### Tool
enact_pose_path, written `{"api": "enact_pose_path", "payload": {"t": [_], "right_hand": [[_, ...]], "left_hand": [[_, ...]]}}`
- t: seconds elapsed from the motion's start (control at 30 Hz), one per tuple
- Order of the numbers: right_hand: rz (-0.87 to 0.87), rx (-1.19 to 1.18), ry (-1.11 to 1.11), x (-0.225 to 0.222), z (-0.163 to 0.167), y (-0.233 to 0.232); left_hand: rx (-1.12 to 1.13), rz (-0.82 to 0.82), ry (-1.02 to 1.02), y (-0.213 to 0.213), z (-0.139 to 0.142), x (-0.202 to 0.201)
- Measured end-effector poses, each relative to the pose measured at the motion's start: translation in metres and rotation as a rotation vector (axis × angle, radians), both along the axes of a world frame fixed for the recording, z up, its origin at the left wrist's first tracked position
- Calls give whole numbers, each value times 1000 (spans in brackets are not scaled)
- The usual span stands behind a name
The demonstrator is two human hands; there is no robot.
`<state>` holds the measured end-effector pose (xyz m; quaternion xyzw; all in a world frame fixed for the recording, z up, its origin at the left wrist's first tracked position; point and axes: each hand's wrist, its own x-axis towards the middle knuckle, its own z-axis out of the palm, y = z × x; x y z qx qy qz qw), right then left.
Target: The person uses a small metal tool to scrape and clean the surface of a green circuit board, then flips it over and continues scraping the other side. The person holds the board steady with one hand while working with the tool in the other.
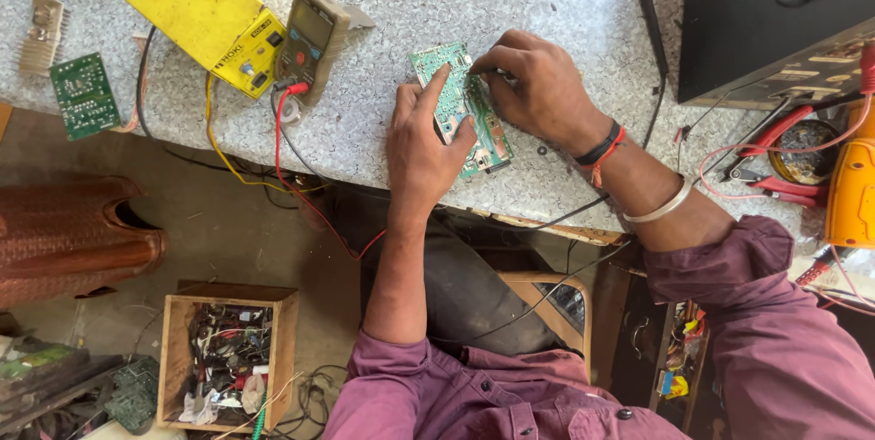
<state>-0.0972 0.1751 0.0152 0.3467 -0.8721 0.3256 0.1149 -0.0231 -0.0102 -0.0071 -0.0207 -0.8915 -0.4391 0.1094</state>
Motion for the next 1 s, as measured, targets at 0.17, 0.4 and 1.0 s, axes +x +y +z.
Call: {"api": "enact_pose_path", "payload": {"t": [0.17, 0.4, 1.0], "right_hand": [[-29, 7, -27, 0, 1, 0], [-20, 13, -2, 1, 0, -2], [-3, 24, 22, 2, -2, -2]], "left_hand": [[-29, -5, 49, 0, -1, 0], [-30, 3, 19, 0, 0, -1], [-9, -2, 23, 0, -1, -1]]}}
